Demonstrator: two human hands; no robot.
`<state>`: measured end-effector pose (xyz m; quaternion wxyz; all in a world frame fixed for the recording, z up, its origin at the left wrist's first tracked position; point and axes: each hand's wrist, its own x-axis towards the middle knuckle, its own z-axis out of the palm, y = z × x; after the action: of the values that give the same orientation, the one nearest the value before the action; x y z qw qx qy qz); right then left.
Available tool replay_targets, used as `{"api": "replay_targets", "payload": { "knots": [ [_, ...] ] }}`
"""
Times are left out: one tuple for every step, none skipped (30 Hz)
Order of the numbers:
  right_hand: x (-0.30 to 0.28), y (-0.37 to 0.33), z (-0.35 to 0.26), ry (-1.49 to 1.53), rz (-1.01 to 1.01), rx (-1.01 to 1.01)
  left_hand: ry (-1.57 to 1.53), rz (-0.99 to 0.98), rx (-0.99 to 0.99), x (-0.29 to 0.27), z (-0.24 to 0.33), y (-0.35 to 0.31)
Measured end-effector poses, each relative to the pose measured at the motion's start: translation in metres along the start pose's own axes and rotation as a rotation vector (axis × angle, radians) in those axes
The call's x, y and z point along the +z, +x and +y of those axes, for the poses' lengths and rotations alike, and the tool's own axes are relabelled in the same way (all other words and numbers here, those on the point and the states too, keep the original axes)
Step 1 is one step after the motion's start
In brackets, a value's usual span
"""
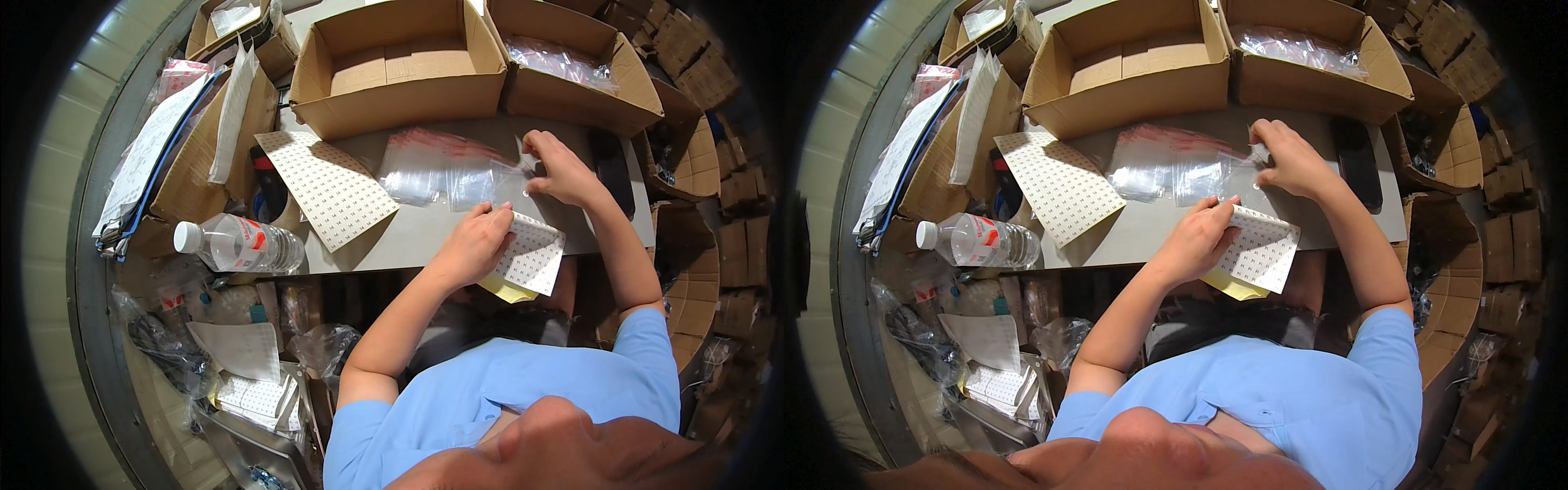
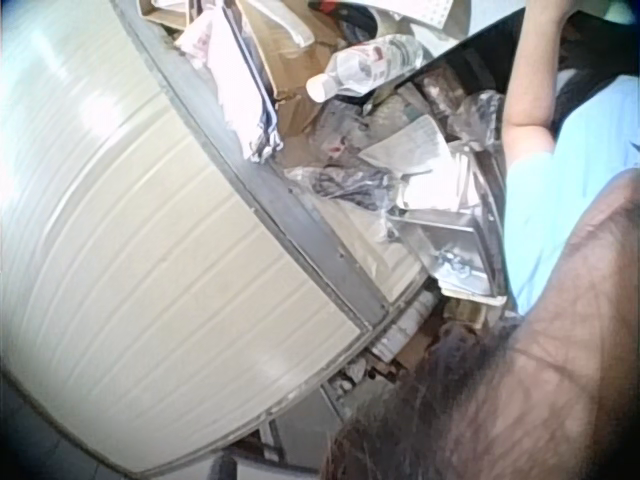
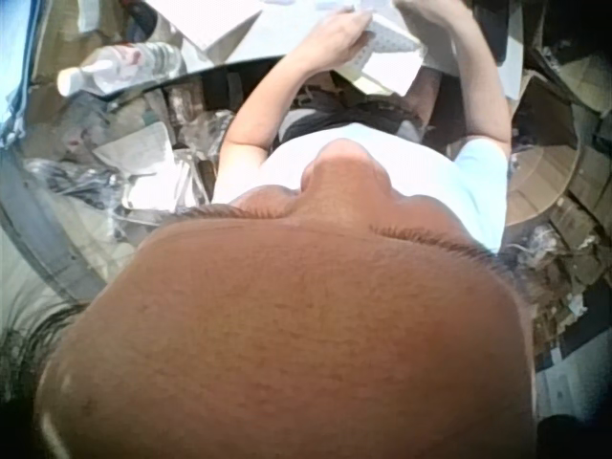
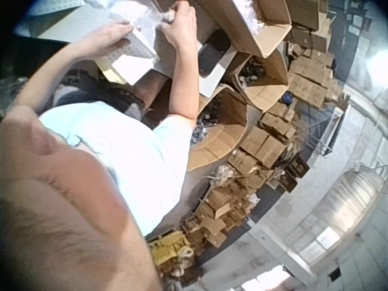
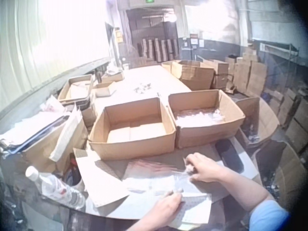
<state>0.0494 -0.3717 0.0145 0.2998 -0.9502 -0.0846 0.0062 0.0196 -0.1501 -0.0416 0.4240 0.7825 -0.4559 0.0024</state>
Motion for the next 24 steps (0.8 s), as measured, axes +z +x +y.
{"api": "replay_targets", "payload": {
  "knots": [
    [-0.001,0.003,-0.002,0.024,-0.015,-0.049,0.008,-0.004,0.005,-0.001,0.001,0.000],
    [-0.001,0.007,-0.007,0.026,-0.015,-0.050,0.009,-0.005,0.004,-0.001,0.001,0.000],
    [0.000,0.012,-0.015,0.118,-0.103,-0.031,0.014,0.002,0.014,-0.001,0.001,0.000],
    [0.001,0.016,-0.021,0.208,-0.189,-0.009,0.015,0.007,0.028,-0.001,0.001,0.000],
    [0.011,0.019,-0.018,0.194,-0.157,-0.083,0.016,0.004,0.030,-0.001,0.001,0.000],
    [0.019,0.021,-0.017,0.130,-0.140,-0.117,0.011,-0.004,0.039,0.000,0.000,0.001],
    [0.028,0.024,-0.015,0.068,-0.126,-0.156,0.009,-0.010,0.045,-0.001,-0.001,0.000],
    [0.035,0.026,-0.010,0.005,-0.099,-0.180,0.011,-0.011,0.044,-0.001,-0.001,0.000],
    [0.035,0.025,-0.006,0.006,-0.098,-0.182,-0.002,-0.004,0.058,0.000,-0.002,0.000],
    [0.032,0.023,-0.008,0.007,-0.055,-0.112,-0.016,0.007,0.068,0.000,-0.004,-0.001],
    [0.028,0.022,-0.014,0.008,-0.014,-0.045,-0.015,0.010,0.061,-0.001,-0.003,-0.002],
    [0.018,0.022,-0.021,0.003,-0.019,0.039,-0.033,-0.007,0.033,-0.003,-0.002,-0.002],
    [0.013,0.023,-0.018,-0.049,-0.005,0.065,-0.052,-0.027,0.010,-0.004,0.000,-0.001],
    [0.014,0.023,-0.004,-0.103,0.039,-0.010,-0.057,-0.025,0.015,-0.004,0.000,0.000],
    [0.017,0.023,0.008,-0.158,0.082,-0.087,-0.056,-0.032,0.016,-0.004,0.001,0.002],
    [0.016,0.026,0.004,-0.115,0.004,-0.073,-0.052,-0.039,0.013,-0.005,0.000,0.001],
    [0.017,0.031,-0.003,-0.071,-0.073,-0.060,-0.052,-0.037,0.013,-0.005,0.000,0.001],
    [0.021,0.033,-0.007,-0.069,-0.125,-0.115,-0.052,-0.031,0.017,-0.005,-0.001,0.000],
    [0.029,0.037,-0.006,-0.083,-0.148,-0.148,-0.053,-0.025,0.022,-0.005,0.000,0.000],
    [0.041,0.038,-0.003,-0.162,-0.102,-0.116,-0.052,-0.027,0.025,-0.006,0.002,0.000],
    [0.049,0.038,-0.001,-0.240,-0.055,-0.084,-0.065,-0.033,0.000,-0.007,0.005,0.001],
    [0.052,0.042,-0.001,-0.255,-0.090,0.031,-0.075,-0.037,-0.029,-0.009,0.007,0.000],
    [0.051,0.041,-0.001,-0.254,-0.088,0.029,-0.072,-0.036,-0.029,-0.010,0.006,0.000],
    [0.049,0.038,0.001,-0.253,0.012,0.051,-0.072,-0.055,-0.017,-0.010,0.004,0.000]
  ]
}}
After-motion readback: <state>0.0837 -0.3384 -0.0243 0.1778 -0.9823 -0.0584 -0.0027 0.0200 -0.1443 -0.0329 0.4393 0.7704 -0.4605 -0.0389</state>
